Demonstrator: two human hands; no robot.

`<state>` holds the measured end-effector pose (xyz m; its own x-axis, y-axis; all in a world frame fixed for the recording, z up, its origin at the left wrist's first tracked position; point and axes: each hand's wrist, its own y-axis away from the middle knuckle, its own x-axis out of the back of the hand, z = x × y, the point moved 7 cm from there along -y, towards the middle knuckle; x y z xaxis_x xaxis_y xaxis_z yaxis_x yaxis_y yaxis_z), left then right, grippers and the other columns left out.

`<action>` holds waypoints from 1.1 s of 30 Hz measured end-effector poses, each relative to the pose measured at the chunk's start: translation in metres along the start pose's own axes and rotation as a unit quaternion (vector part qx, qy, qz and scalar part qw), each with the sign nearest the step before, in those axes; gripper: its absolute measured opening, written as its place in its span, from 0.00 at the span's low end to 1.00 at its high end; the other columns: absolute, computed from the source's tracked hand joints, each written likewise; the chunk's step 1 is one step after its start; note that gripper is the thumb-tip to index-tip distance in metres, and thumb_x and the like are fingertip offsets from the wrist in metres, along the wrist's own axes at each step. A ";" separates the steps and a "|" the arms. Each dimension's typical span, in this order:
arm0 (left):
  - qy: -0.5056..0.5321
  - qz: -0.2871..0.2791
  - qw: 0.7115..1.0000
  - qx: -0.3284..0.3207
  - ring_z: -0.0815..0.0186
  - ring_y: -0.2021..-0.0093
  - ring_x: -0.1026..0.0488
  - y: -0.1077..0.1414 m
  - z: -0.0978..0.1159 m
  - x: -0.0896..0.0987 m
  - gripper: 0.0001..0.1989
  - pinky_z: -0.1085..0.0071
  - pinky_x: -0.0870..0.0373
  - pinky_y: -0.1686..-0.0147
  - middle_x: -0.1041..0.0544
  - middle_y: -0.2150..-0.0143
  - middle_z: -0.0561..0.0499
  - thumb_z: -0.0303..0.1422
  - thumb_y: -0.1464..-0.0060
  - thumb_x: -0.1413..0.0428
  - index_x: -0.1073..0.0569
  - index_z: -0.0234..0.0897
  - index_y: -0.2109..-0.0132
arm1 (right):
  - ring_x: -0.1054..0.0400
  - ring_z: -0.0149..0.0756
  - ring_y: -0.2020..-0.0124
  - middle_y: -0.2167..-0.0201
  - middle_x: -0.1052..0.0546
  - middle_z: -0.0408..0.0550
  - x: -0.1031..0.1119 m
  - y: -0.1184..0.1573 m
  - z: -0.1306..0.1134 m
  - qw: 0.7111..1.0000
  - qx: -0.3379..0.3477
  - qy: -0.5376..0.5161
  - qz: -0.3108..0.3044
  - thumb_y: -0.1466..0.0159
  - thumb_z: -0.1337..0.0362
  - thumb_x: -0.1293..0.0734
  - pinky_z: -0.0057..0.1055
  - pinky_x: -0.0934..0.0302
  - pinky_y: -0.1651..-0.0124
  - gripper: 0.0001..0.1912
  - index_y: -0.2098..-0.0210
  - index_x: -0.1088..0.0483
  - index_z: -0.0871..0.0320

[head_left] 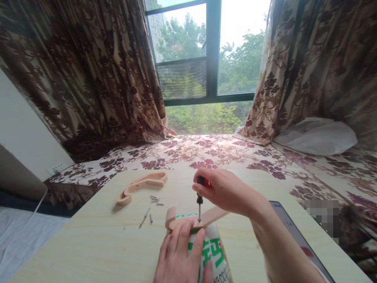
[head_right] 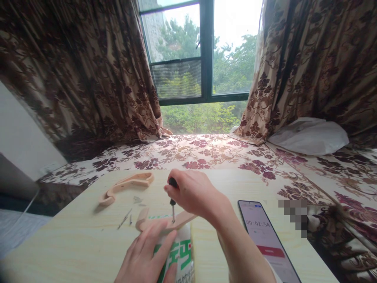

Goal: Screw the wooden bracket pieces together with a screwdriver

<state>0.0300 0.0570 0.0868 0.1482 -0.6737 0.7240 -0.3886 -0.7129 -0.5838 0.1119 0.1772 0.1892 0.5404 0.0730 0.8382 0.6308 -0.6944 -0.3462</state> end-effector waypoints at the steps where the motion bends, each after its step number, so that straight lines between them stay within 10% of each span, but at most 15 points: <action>1: -0.001 0.001 1.000 0.000 0.57 0.47 0.31 0.000 0.000 0.000 0.23 0.63 0.28 0.56 0.30 0.44 0.44 0.39 0.51 0.47 0.32 0.43 0.46 | 0.38 0.29 0.74 0.75 0.27 0.42 0.000 0.001 -0.002 1.000 0.010 -0.010 -0.006 0.37 0.62 0.39 0.27 0.49 0.70 0.07 0.63 0.30 0.56; 25: 0.022 -0.010 1.000 0.016 0.57 0.45 0.33 0.000 -0.001 0.003 0.22 0.63 0.31 0.54 0.31 0.43 0.45 0.39 0.49 0.47 0.32 0.44 0.46 | 0.38 0.28 0.73 0.74 0.27 0.43 0.000 0.001 0.000 0.999 0.004 -0.026 -0.025 0.38 0.65 0.40 0.27 0.49 0.69 0.08 0.62 0.31 0.56; 33: 0.086 -0.018 0.991 0.104 0.56 0.46 0.33 0.002 -0.003 -0.004 0.19 0.59 0.37 0.51 0.29 0.44 0.47 0.39 0.49 0.48 0.29 0.45 0.49 | 0.36 0.33 0.76 0.78 0.26 0.47 0.008 -0.011 -0.003 0.979 0.014 0.160 -0.129 0.37 0.60 0.39 0.30 0.55 0.74 0.10 0.70 0.29 0.58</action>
<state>0.0259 0.0588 0.0835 -0.0047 -0.6165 0.7873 -0.1874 -0.7728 -0.6063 0.1070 0.1832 0.2009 0.1619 0.0123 0.9867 0.7407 -0.6622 -0.1133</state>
